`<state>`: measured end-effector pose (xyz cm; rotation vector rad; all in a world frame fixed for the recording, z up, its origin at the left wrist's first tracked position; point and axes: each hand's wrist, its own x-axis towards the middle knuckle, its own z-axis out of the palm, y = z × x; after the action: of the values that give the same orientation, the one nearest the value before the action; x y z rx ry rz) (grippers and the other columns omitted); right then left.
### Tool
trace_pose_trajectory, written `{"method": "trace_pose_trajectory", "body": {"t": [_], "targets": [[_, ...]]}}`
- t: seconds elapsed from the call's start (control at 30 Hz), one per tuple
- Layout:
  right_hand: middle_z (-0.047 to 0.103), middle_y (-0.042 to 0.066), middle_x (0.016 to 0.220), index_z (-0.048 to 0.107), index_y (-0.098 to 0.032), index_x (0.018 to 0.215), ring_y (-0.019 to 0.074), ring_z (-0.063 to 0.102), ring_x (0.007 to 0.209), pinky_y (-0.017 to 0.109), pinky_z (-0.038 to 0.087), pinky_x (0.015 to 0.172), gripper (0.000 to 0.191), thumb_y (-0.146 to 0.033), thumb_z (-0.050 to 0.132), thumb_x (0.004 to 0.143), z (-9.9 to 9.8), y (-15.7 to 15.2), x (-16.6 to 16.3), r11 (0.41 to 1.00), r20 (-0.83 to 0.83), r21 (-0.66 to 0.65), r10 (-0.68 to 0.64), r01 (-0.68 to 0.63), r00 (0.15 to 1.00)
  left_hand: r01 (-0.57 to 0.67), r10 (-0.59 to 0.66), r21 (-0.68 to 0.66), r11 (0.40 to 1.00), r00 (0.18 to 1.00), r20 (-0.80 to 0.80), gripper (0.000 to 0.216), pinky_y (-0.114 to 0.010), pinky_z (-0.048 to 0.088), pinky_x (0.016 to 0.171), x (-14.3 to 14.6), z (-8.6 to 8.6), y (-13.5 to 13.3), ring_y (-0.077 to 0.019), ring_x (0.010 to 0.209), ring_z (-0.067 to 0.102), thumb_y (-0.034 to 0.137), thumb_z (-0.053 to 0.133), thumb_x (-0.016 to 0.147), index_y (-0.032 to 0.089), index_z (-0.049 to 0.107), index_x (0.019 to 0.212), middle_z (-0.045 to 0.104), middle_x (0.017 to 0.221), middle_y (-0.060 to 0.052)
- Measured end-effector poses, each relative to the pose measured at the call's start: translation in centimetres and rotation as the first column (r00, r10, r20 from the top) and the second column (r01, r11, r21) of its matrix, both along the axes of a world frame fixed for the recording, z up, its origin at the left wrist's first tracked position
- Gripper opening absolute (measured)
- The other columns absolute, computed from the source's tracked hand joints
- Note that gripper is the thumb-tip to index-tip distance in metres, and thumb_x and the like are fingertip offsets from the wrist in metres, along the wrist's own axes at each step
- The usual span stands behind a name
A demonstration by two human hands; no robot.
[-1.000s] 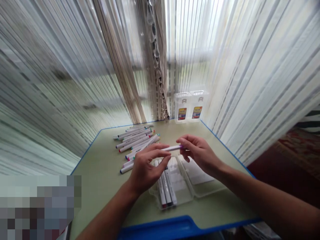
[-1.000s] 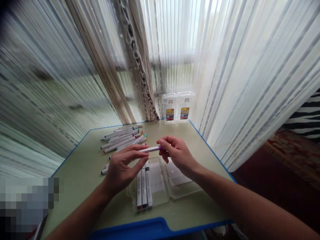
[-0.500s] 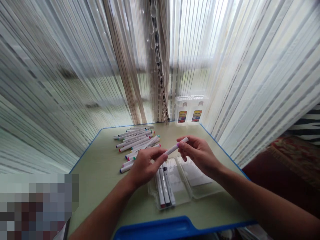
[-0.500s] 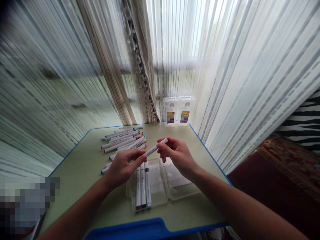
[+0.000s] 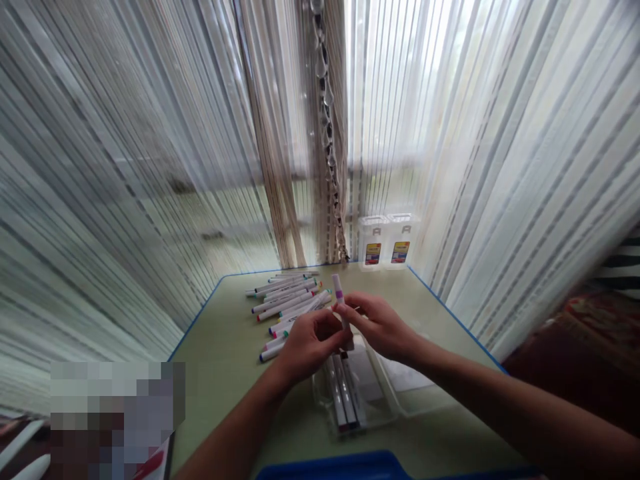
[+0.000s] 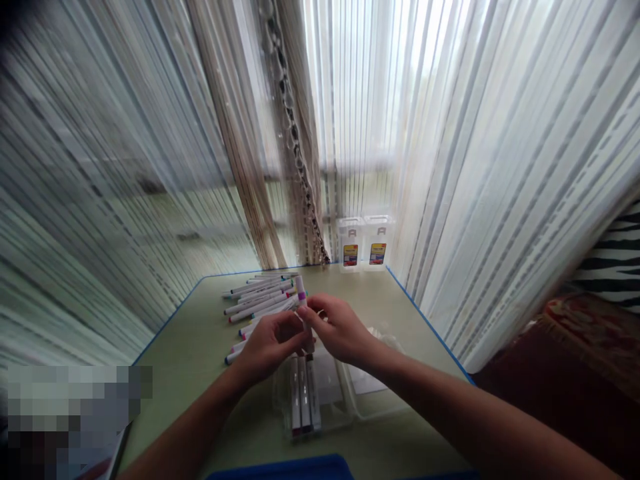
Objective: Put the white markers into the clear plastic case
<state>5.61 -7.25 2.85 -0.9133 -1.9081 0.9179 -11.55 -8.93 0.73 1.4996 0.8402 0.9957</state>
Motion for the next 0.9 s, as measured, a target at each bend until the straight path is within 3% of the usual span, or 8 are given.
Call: {"method": "trace_pose_trajectory", "body": {"t": [0.07, 0.17, 0.23, 0.33, 0.5, 0.6, 0.73, 0.9], "targets": [[0.061, 0.001, 0.071, 0.06, -0.015, 0.081, 0.0142, 0.054, 0.066, 0.026, 0.04, 0.062, 0.03, -0.036, 0.046, 0.097, 0.4, 0.0, -0.2, 0.996, 0.087, 0.085, -0.031, 0.024, 0.996, -0.114, 0.112, 0.063, 0.992, 0.993, 0.031, 0.031, -0.024, 0.048, 0.055, -0.6, 0.3, 0.2, -0.0128, 0.056, 0.061, 0.04, 0.069, 0.081, 0.012, 0.061, 0.075, 0.066, 0.065, -0.004], [0.06, 0.001, 0.072, 0.058, -0.016, 0.087, 0.0144, 0.055, 0.066, 0.026, 0.041, 0.063, 0.028, -0.034, 0.04, 0.1, 0.5, -0.4, 0.2, 0.992, 0.149, 0.119, 0.019, -0.037, 0.989, -0.232, 0.211, 0.124, 0.965, 0.964, 0.162, 0.029, -0.023, 0.045, 0.054, -1.6, 1.2, 0.2, -0.0094, 0.052, 0.053, 0.038, 0.065, 0.085, 0.015, 0.061, 0.102, 0.059, 0.062, 0.003], [0.062, 0.003, 0.08, 0.061, -0.017, 0.096, 0.0157, 0.055, 0.073, 0.027, 0.041, 0.068, 0.025, -0.034, 0.042, 0.1, 0.2, -0.8, 0.8, 0.984, 0.189, 0.156, 0.061, -0.091, 0.98, -0.185, 0.157, 0.148, 0.971, 0.971, 0.18, 0.038, -0.023, 0.044, 0.055, -1.9, 1.8, -0.1, -0.0094, 0.054, 0.052, 0.035, 0.069, 0.083, 0.015, 0.06, 0.114, 0.059, 0.064, 0.003], [0.064, 0.004, 0.092, 0.063, -0.018, 0.101, 0.017, 0.056, 0.084, 0.028, 0.042, 0.076, 0.024, -0.032, 0.043, 0.1, 0.0, -1.2, 1.7, 0.975, 0.16, 0.123, 0.165, -0.185, 0.973, -0.063, 0.043, 0.138, 0.988, 0.989, 0.142, 0.028, -0.025, 0.045, 0.057, -1.9, 2.4, -0.7, -0.0111, 0.059, 0.056, 0.031, 0.071, 0.082, 0.011, 0.07, 0.102, 0.066, 0.073, -0.004], [0.062, 0.004, 0.088, 0.067, -0.016, 0.1, 0.0168, 0.054, 0.082, 0.027, 0.043, 0.075, 0.031, -0.037, 0.045, 0.099, 0.4, -1.3, 2.7, 0.935, 0.001, -0.106, 0.342, -0.34, 0.94, 0.113, -0.131, 0.098, 0.989, 0.97, 0.205, 0.026, -0.026, 0.049, 0.064, -2.0, 2.5, -1.1, -0.0132, 0.065, 0.06, 0.025, 0.067, 0.086, 0.014, 0.073, 0.108, 0.072, 0.078, -0.009], [0.057, 0.002, 0.075, 0.07, -0.014, 0.091, 0.0143, 0.049, 0.071, 0.025, 0.039, 0.063, 0.031, -0.039, 0.052, 0.095, 0.8, -1.4, 3.0, 0.918, -0.058, -0.173, 0.353, -0.358, 0.934, 0.223, -0.222, 0.024, 0.975, 0.94, 0.258, 0.025, -0.026, 0.05, 0.066, -2.3, 2.4, -1.1, -0.0145, 0.068, 0.063, 0.025, 0.068, 0.086, 0.015, 0.074, 0.108, 0.074, 0.078, -0.01], [0.057, 0.001, 0.07, 0.071, -0.014, 0.083, 0.0129, 0.049, 0.066, 0.023, 0.04, 0.061, 0.029, -0.035, 0.055, 0.094, 1.0, -1.4, 3.0, 0.902, -0.122, -0.193, 0.369, -0.386, 0.921, 0.287, -0.238, -0.093, 0.953, 0.905, 0.352, 0.022, -0.025, 0.051, 0.065, -2.1, 2.5, -1.2, -0.0152, 0.068, 0.066, 0.025, 0.071, 0.083, 0.017, 0.077, 0.102, 0.075, 0.077, -0.009], [0.058, 0.003, 0.07, 0.072, -0.013, 0.085, 0.0145, 0.051, 0.067, 0.025, 0.042, 0.06, 0.032, -0.04, 0.057, 0.091, 0.7, -1.1, 3.2, 0.903, -0.131, -0.212, 0.354, -0.375, 0.926, 0.276, -0.199, -0.159, 0.948, 0.903, 0.381, 0.021, -0.024, 0.052, 0.063, -1.8, 2.8, -1.4, -0.0157, 0.067, 0.068, 0.023, 0.073, 0.079, 0.016, 0.077, 0.098, 0.075, 0.074, -0.009]]}}
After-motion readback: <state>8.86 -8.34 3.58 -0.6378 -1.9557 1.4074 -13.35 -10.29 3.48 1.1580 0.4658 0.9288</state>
